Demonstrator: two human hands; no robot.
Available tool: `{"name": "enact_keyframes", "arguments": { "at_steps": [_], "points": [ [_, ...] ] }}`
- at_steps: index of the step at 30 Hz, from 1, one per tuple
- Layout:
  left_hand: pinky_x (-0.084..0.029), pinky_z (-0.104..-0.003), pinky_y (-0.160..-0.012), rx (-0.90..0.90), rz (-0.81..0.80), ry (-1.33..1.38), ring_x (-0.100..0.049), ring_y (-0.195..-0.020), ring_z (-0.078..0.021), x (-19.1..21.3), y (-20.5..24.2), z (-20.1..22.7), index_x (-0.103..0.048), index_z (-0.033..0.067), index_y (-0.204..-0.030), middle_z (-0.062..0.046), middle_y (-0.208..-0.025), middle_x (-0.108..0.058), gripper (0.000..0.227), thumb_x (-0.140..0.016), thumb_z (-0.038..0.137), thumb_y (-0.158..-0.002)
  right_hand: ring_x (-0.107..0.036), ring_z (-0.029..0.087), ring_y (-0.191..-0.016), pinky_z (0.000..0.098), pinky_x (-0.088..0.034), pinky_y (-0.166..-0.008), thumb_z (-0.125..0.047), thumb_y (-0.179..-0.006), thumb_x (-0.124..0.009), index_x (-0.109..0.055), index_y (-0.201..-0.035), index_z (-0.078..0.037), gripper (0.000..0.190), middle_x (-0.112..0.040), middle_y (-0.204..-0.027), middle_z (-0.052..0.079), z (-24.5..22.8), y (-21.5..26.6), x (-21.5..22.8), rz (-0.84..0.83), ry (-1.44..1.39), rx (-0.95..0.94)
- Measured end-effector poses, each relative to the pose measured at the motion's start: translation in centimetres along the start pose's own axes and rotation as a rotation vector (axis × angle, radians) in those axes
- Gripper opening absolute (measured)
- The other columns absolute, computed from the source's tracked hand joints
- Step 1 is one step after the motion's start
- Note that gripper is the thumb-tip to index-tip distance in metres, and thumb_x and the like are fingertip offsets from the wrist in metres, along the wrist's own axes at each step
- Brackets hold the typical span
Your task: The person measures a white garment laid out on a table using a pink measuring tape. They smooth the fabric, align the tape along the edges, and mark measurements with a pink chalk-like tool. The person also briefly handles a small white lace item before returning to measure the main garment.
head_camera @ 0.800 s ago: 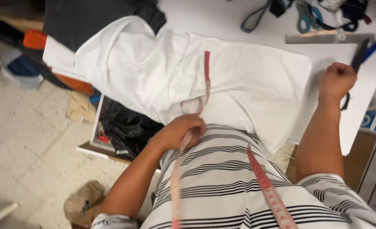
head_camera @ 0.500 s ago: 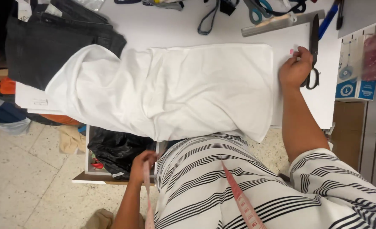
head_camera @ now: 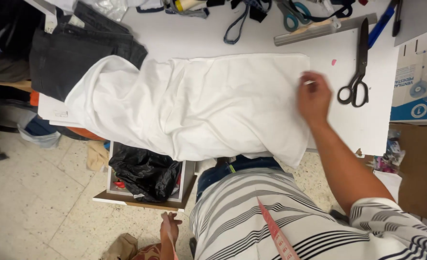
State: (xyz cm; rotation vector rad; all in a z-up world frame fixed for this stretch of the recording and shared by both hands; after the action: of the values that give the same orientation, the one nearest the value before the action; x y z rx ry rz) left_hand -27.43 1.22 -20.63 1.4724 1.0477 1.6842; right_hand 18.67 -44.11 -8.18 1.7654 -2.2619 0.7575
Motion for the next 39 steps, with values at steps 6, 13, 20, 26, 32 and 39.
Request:
{"name": "enact_keyframes", "arguments": {
  "at_steps": [6, 13, 20, 26, 32, 39],
  "points": [
    [-0.037, -0.027, -0.039, -0.572, 0.194, -0.278, -0.052, -0.047, -0.0178, -3.7, 16.8, 14.1, -0.054, 0.0121, -0.136, -0.008, -0.061, -0.057, 0.042, -0.041, 0.005, -0.097, -0.069, 0.014, -0.082, 0.0302, -0.058, -0.074, -0.016, -0.096, -0.066, -0.068, -0.117, -0.013, 0.022, -0.071, -0.108, 0.005, -13.2, 10.6, -6.4, -1.025, -0.314, 0.246],
    [-0.030, -0.055, -0.079, -1.398, 0.394, -0.676, -0.059, -0.070, -0.0381, -12.7, 15.3, 8.1, -0.064, 0.0063, -0.087, -0.017, -0.065, -0.059, 0.010, -0.058, 0.010, -0.080, -0.052, 0.032, -0.133, 0.0442, -0.043, -0.103, -0.068, -0.084, -0.051, -0.042, -0.157, -0.020, 0.088, -0.052, -0.146, 0.014, -16.6, 21.4, -7.6, -1.864, -0.054, 0.218],
    [-0.027, -0.049, -0.107, -1.139, 0.096, -0.481, -0.074, -0.083, -0.0297, -14.4, 18.3, 3.0, -0.067, 0.0122, -0.128, -0.010, -0.068, -0.074, 0.037, -0.044, 0.029, -0.103, -0.058, 0.015, -0.066, 0.0334, -0.046, -0.068, -0.008, -0.096, -0.063, -0.073, -0.092, -0.009, 0.011, -0.062, -0.131, -0.002, -11.4, 19.0, -2.0, -1.310, -0.118, 0.155],
    [-0.053, -0.047, -0.097, -0.909, 0.045, -0.458, -0.071, -0.113, -0.0391, -10.8, 7.6, -10.0, -0.066, 0.0163, -0.132, -0.018, -0.118, -0.076, 0.039, -0.044, 0.027, -0.103, -0.072, 0.021, -0.113, 0.0366, -0.056, -0.098, -0.018, -0.088, -0.076, -0.079, -0.105, -0.018, 0.018, -0.076, -0.121, 0.006, -3.0, 23.0, 5.1, -1.157, 0.053, -0.208],
    [-0.047, -0.050, -0.085, -0.707, 0.236, -0.114, -0.063, -0.106, -0.0373, -6.2, 11.6, -14.5, -0.060, 0.0160, -0.141, -0.016, -0.124, -0.069, 0.046, -0.046, 0.025, -0.098, -0.068, 0.016, -0.118, 0.0370, -0.048, -0.105, -0.007, -0.088, -0.057, -0.082, -0.082, -0.018, 0.027, -0.078, -0.119, -0.004, -1.6, 28.9, 9.0, -1.636, 0.369, -0.086],
    [-0.055, -0.042, -0.086, -1.486, -0.141, -0.144, -0.066, -0.085, -0.0351, -12.9, 26.5, -4.5, -0.076, 0.0099, -0.124, -0.011, -0.080, -0.058, 0.044, -0.047, 0.005, -0.092, -0.068, 0.039, -0.121, 0.0498, -0.056, -0.094, -0.020, -0.084, -0.081, -0.056, -0.143, -0.012, 0.064, -0.068, -0.135, 0.021, -13.9, 30.9, 7.9, -1.531, -0.158, 0.066]
  ]
}}
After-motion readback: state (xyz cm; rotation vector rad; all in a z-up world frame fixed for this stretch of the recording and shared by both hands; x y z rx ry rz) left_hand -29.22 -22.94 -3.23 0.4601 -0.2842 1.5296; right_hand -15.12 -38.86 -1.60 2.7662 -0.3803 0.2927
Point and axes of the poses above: each hand's wrist, its own y-axis away from the middle knuckle, its own x-axis out of the back of the hand, z = x × y, the point moved 4 cm from there along -y, towards the middle knuckle
